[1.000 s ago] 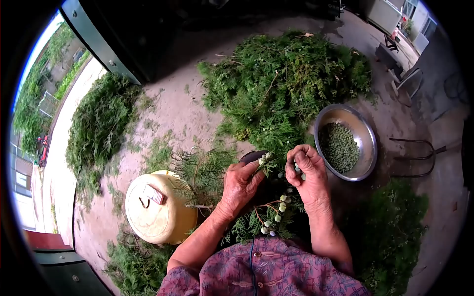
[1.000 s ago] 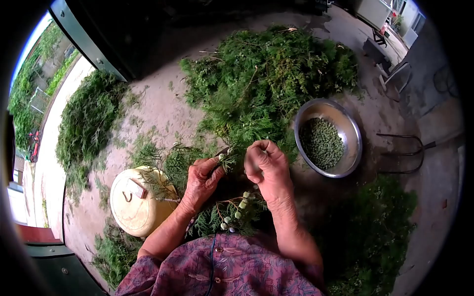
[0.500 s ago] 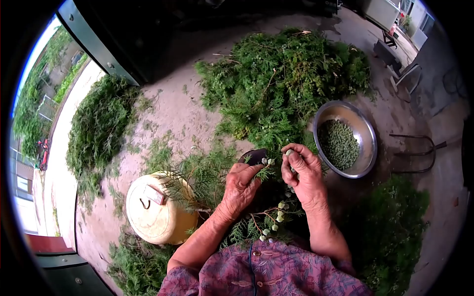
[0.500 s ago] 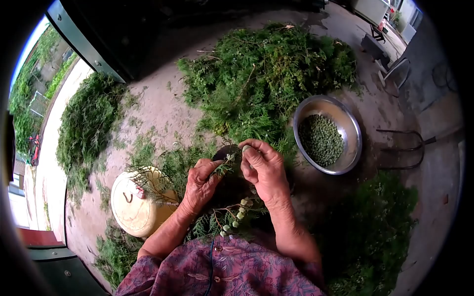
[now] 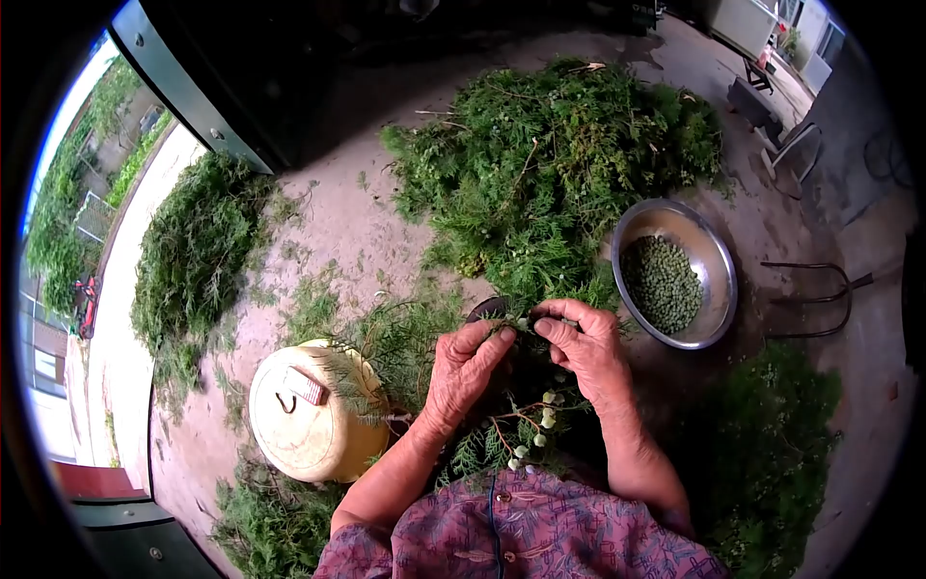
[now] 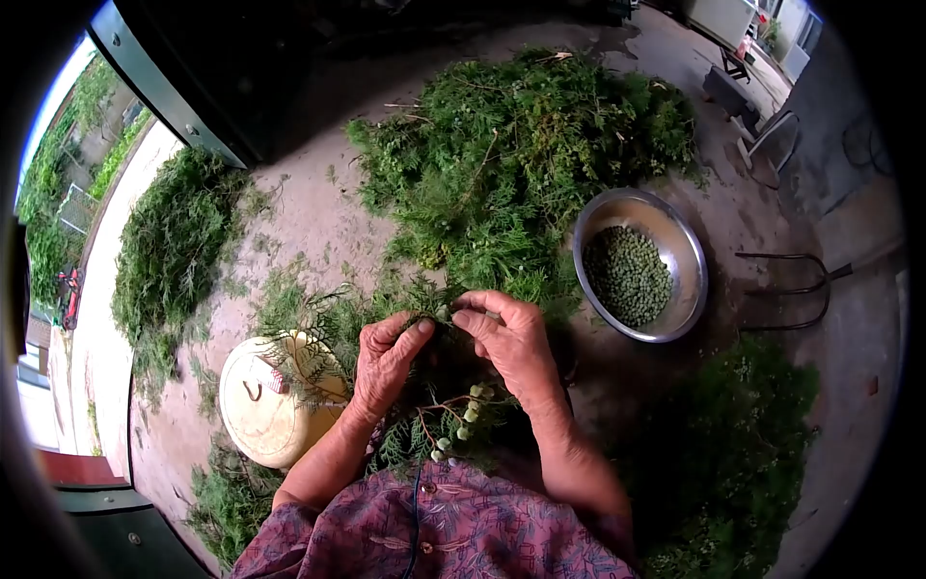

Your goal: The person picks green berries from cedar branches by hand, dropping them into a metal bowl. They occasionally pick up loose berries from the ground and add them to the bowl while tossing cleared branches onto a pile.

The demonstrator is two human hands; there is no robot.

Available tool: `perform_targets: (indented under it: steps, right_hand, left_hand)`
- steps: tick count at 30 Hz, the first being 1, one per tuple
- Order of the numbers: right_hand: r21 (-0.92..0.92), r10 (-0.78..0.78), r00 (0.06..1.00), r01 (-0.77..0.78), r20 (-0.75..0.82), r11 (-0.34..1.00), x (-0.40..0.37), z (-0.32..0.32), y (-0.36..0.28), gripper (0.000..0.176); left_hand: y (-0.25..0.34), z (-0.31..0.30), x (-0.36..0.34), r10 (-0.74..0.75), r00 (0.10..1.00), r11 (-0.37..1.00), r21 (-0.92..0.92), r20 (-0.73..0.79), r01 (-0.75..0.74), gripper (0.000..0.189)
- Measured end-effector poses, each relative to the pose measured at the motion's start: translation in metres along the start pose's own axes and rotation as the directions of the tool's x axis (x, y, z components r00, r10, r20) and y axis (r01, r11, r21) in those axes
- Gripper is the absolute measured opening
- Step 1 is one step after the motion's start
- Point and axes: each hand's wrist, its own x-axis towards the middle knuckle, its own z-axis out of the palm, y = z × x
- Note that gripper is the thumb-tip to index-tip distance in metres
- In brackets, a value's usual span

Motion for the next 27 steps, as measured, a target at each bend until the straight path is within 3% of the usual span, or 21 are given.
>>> perform_targets:
  steps: [4, 7, 9, 11, 12, 13, 15, 16, 19, 21, 23, 24, 25, 27]
  right_hand:
    - [0.034, 0.114, 0.987, -0.118, 0.117, 0.992, 0.002, 0.000, 0.001, 0.024]
    - [-0.236, -0.238, 0.965, 0.257, 0.107, 0.937, 0.008, 0.002, 0.012, 0.019]
    - [-0.547, -0.547, 0.834, 0.491, 0.070, 0.678, 0.003, 0.012, 0.009, 0.012]
    - [-0.390, -0.457, 0.888, 0.405, -0.047, 0.827, 0.001, 0.010, 0.007, 0.010]
    - [0.092, -0.031, 0.996, 0.038, -0.086, 0.995, -0.002, 0.005, 0.000, 0.010]
    - [0.354, -0.019, 1.000, 0.024, -0.016, 0.935, -0.001, -0.003, -0.003, 0.008]
    - [0.572, 0.022, 0.999, -0.041, 0.041, 0.819, 0.004, -0.012, -0.007, 0.008]
    - [0.609, 0.025, 0.997, -0.061, 0.067, 0.791, 0.005, -0.016, -0.005, 0.010]
    - [0.669, -0.029, 0.988, -0.080, 0.149, 0.739, 0.006, -0.015, 0.008, 0.014]
    - [0.555, 0.057, 0.995, -0.091, 0.078, 0.827, 0.003, -0.006, 0.009, 0.012]
    - [0.246, 0.081, 0.995, -0.092, 0.055, 0.965, 0.005, -0.002, 0.010, 0.007]
    - [-0.026, -0.013, 0.999, 0.012, -0.033, 1.000, 0.007, 0.003, 0.014, 0.007]
    - [-0.349, -0.250, 0.968, 0.230, -0.013, 0.909, 0.010, 0.004, 0.016, 0.011]
    - [-0.618, -0.460, 0.874, 0.451, 0.157, 0.644, 0.017, 0.004, 0.029, 0.017]
  left_hand:
    - [0.005, 0.002, -0.001, -0.011, 1.000, 1.000, 0.015, 0.028, 0.010, 0.016]
    - [0.002, 0.004, -0.001, 0.007, 1.000, 0.995, 0.103, -0.016, -0.005, 0.015]
    - [0.003, 0.006, 0.000, -0.060, 0.993, 0.998, 0.011, -0.106, 0.061, 0.013]
    - [0.003, 0.008, 0.002, -0.129, 0.973, 0.989, -0.090, -0.191, 0.113, 0.014]
    - [-0.006, 0.004, 0.003, -0.136, 0.971, 0.978, -0.184, -0.195, 0.100, 0.016]
    - [-0.014, 0.001, 0.005, -0.101, 0.974, 0.962, -0.270, -0.201, 0.045, 0.018]
    - [-0.006, -0.003, 0.004, -0.263, 0.950, 0.887, -0.430, -0.165, 0.171, 0.019]
    - [-0.006, -0.007, 0.003, -0.278, 0.956, 0.855, -0.479, -0.097, 0.200, 0.015]
    - [-0.007, -0.006, 0.000, -0.239, 0.964, 0.798, -0.589, -0.117, 0.126, 0.025]
    - [-0.009, -0.007, 0.001, -0.212, 0.960, 0.878, -0.467, -0.183, 0.105, 0.031]
    - [-0.005, -0.005, 0.001, -0.221, 0.945, 0.912, -0.396, -0.241, 0.112, 0.034]
    - [-0.016, -0.009, 0.002, -0.191, 0.928, 0.963, -0.244, -0.319, 0.114, 0.037]
    - [-0.022, -0.008, 0.002, -0.145, 0.927, 0.976, -0.201, -0.347, 0.077, 0.037]
    - [-0.031, -0.008, 0.004, -0.050, 0.917, 0.994, -0.113, -0.395, 0.005, 0.037]
